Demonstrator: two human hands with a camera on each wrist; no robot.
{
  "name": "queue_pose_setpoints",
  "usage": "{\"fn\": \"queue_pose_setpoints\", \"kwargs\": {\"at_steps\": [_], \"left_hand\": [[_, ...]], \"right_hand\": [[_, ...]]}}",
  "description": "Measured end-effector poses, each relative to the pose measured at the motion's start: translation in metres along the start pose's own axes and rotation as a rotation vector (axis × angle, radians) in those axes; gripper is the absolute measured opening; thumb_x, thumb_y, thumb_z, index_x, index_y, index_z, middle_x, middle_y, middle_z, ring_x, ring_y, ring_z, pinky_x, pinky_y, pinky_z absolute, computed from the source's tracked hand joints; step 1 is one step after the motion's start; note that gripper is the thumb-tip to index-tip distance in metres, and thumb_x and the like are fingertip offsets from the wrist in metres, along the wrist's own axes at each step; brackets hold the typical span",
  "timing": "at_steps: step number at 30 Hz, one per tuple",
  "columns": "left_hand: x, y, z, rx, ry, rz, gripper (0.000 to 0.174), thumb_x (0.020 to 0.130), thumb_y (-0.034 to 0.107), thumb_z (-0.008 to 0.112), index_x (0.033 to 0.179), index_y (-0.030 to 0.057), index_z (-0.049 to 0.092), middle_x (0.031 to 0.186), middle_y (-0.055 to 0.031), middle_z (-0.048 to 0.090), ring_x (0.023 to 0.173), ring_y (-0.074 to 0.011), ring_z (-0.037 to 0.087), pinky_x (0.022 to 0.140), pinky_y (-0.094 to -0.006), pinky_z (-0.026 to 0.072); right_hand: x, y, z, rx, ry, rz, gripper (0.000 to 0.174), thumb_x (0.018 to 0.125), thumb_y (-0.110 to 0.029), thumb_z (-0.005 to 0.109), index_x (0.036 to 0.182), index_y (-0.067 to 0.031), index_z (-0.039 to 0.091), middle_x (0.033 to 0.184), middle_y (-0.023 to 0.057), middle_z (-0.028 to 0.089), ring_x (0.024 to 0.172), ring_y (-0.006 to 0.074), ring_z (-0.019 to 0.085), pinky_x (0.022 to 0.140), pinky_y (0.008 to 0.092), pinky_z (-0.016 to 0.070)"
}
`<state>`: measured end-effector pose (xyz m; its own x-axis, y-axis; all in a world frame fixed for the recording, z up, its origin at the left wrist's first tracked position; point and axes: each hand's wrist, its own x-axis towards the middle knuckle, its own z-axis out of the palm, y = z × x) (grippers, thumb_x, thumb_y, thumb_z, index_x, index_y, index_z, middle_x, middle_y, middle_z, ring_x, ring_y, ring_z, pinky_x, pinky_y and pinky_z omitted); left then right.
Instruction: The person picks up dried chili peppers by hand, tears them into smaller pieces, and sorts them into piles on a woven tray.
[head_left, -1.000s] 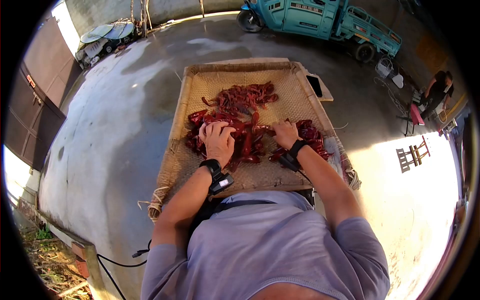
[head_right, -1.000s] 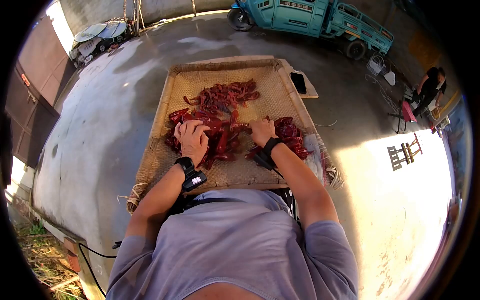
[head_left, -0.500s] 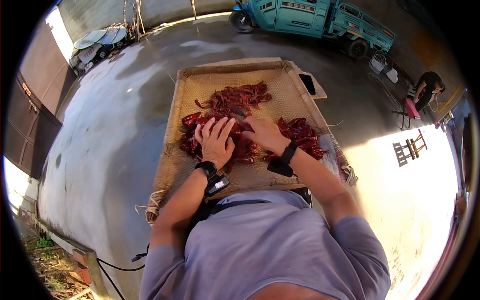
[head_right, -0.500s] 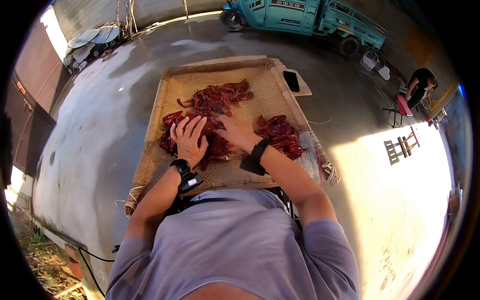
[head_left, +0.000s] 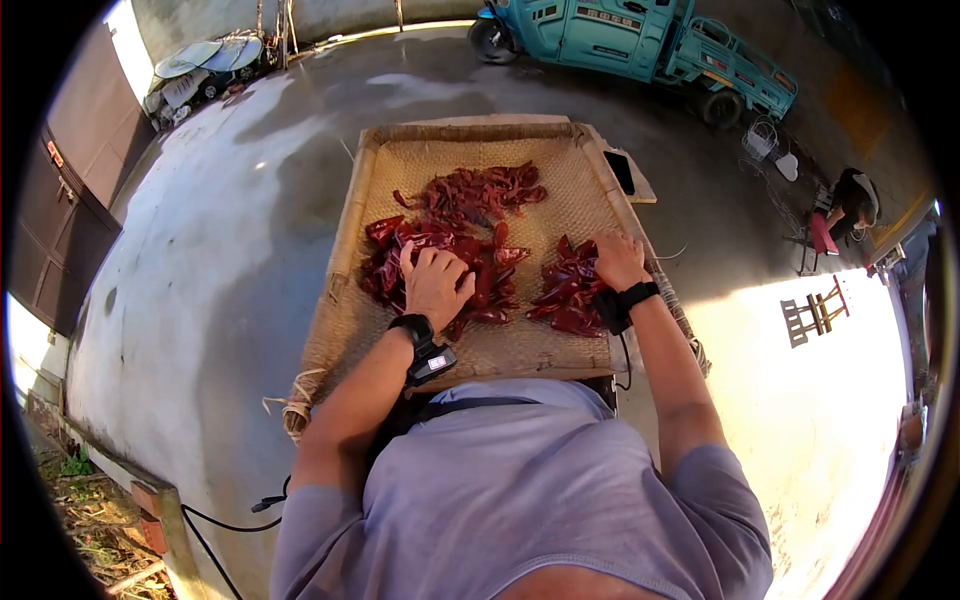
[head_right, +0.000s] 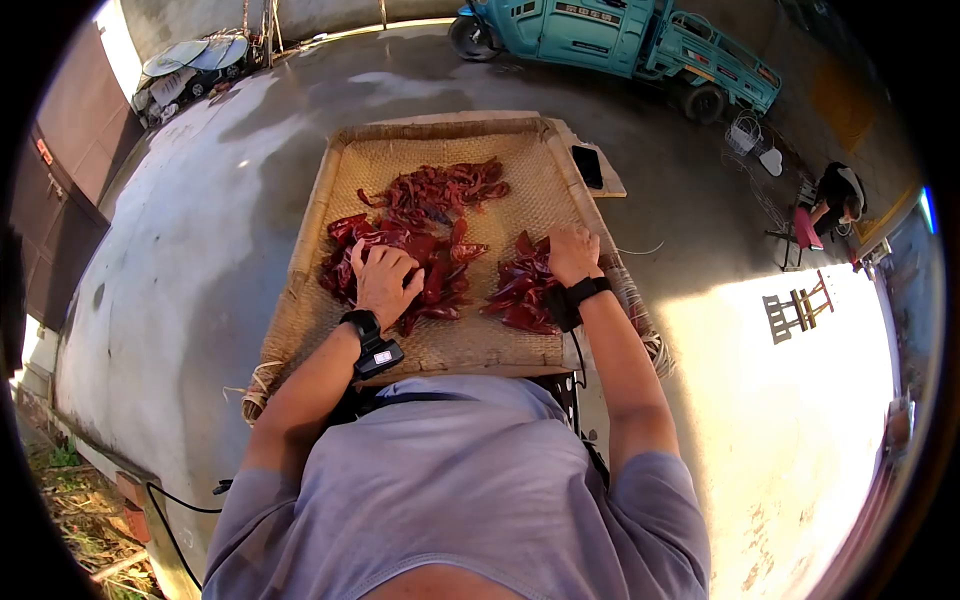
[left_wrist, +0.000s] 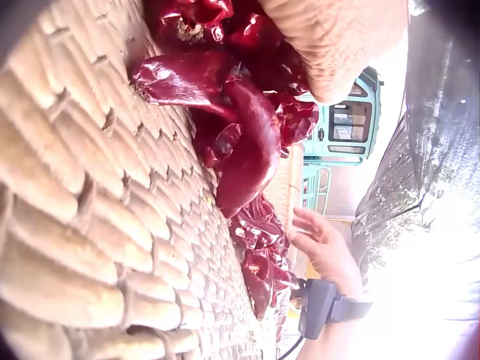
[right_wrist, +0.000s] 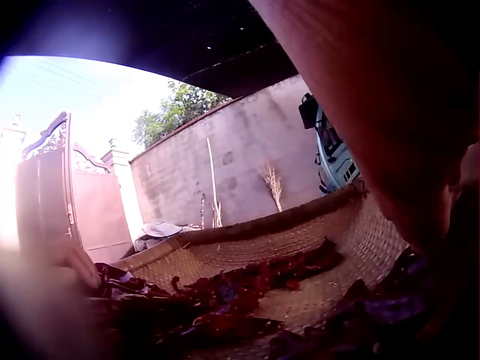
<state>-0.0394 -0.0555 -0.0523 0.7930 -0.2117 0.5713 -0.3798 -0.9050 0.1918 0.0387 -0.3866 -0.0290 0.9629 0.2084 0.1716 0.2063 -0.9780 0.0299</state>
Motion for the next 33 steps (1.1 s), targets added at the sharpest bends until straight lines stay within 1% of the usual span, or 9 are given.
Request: {"fn": "queue_pose_setpoints", "kwargs": {"at_steps": [3, 6, 9, 18, 21, 24, 28, 31, 33], "left_hand": [[0.000, 0.001, 0.003, 0.021, 0.027, -0.007, 0.018, 0.090, 0.030, 0.068, 0.091, 0.0129, 0.069, 0.095, -0.0011, 0.061, 0.106, -0.0235, 0.051, 0.114, -0.0544, 0.0155], [0.000, 0.001, -0.001, 0.019, -0.022, -0.027, 0.017, 0.089, 0.029, 0.070, 0.092, 0.0123, 0.069, 0.096, -0.0018, 0.061, 0.105, -0.0238, 0.051, 0.113, -0.0536, 0.0164], [-0.002, -0.002, 0.002, 0.032, -0.055, -0.049, 0.018, 0.091, 0.031, 0.068, 0.092, 0.0127, 0.069, 0.097, -0.0015, 0.061, 0.105, -0.0238, 0.051, 0.113, -0.0534, 0.0160], [-0.001, -0.003, 0.003, 0.001, -0.043, -0.087, 0.019, 0.095, 0.031, 0.064, 0.099, 0.0136, 0.070, 0.097, -0.0021, 0.061, 0.106, -0.0243, 0.051, 0.114, -0.0521, 0.0160], [-0.002, -0.005, 0.007, -0.049, -0.025, -0.125, 0.021, 0.096, 0.030, 0.063, 0.107, 0.0136, 0.069, 0.097, -0.0027, 0.061, 0.106, -0.0243, 0.051, 0.114, -0.0511, 0.0159], [0.000, -0.006, 0.003, -0.137, -0.045, -0.186, 0.023, 0.098, 0.029, 0.061, 0.112, 0.0134, 0.069, 0.098, -0.0030, 0.061, 0.108, -0.0243, 0.051, 0.114, -0.0513, 0.0151], [-0.005, -0.006, 0.006, -0.093, -0.015, -0.100, 0.022, 0.096, 0.032, 0.063, 0.104, 0.0141, 0.072, 0.097, -0.0025, 0.061, 0.105, -0.0233, 0.052, 0.114, -0.0528, 0.0155], [-0.004, -0.005, 0.003, -0.071, -0.082, -0.085, 0.020, 0.094, 0.033, 0.064, 0.095, 0.0148, 0.074, 0.097, -0.0015, 0.061, 0.108, -0.0228, 0.051, 0.114, -0.0527, 0.0148], [-0.002, -0.005, 0.004, -0.052, -0.084, -0.097, 0.022, 0.092, 0.035, 0.067, 0.095, 0.0141, 0.074, 0.098, -0.0019, 0.062, 0.107, -0.0236, 0.052, 0.114, -0.0546, 0.0155]], "right_hand": [[0.006, 0.031, 0.007, -0.076, -0.207, 0.118, 0.031, 0.081, -0.010, 0.063, 0.111, -0.0169, 0.068, 0.113, 0.0110, 0.067, 0.112, 0.0368, 0.058, 0.095, 0.0532, 0.0423], [-0.002, 0.042, 0.011, 0.017, -0.035, 0.051, 0.023, 0.076, -0.012, 0.067, 0.099, -0.0154, 0.070, 0.102, 0.0101, 0.070, 0.103, 0.0341, 0.063, 0.088, 0.0508, 0.0453], [-0.006, 0.024, -0.023, 0.073, -0.110, 0.067, 0.023, 0.077, -0.014, 0.067, 0.100, -0.0142, 0.069, 0.102, 0.0109, 0.069, 0.102, 0.0331, 0.063, 0.085, 0.0499, 0.0458], [-0.011, -0.033, -0.062, 0.257, 0.201, -0.158, 0.021, 0.081, -0.018, 0.065, 0.100, -0.0126, 0.070, 0.096, 0.0118, 0.069, 0.097, 0.0342, 0.064, 0.078, 0.0478, 0.0501], [-0.008, -0.064, -0.066, 0.413, 0.048, -0.231, 0.028, 0.084, -0.022, 0.065, 0.109, -0.0109, 0.068, 0.101, 0.0126, 0.069, 0.099, 0.0342, 0.064, 0.081, 0.0465, 0.0503], [-0.009, -0.094, -0.080, 1.016, -0.282, -0.216, 0.034, 0.087, -0.026, 0.064, 0.116, -0.0075, 0.064, 0.109, 0.0131, 0.067, 0.101, 0.0332, 0.064, 0.083, 0.0454, 0.0499], [0.007, -0.058, -0.032, 0.423, -0.066, -0.176, 0.045, 0.088, -0.034, 0.068, 0.121, -0.0046, 0.058, 0.104, 0.0147, 0.067, 0.096, 0.0338, 0.064, 0.082, 0.0471, 0.0489], [0.019, -0.038, -0.008, 0.062, -0.334, -0.007, 0.042, 0.086, -0.032, 0.071, 0.115, -0.0043, 0.058, 0.102, 0.0141, 0.066, 0.095, 0.0348, 0.063, 0.080, 0.0479, 0.0485], [0.014, -0.036, 0.004, 0.123, -0.345, 0.055, 0.039, 0.085, -0.031, 0.072, 0.110, -0.0047, 0.057, 0.100, 0.0134, 0.064, 0.094, 0.0351, 0.061, 0.078, 0.0496, 0.0479]]}}
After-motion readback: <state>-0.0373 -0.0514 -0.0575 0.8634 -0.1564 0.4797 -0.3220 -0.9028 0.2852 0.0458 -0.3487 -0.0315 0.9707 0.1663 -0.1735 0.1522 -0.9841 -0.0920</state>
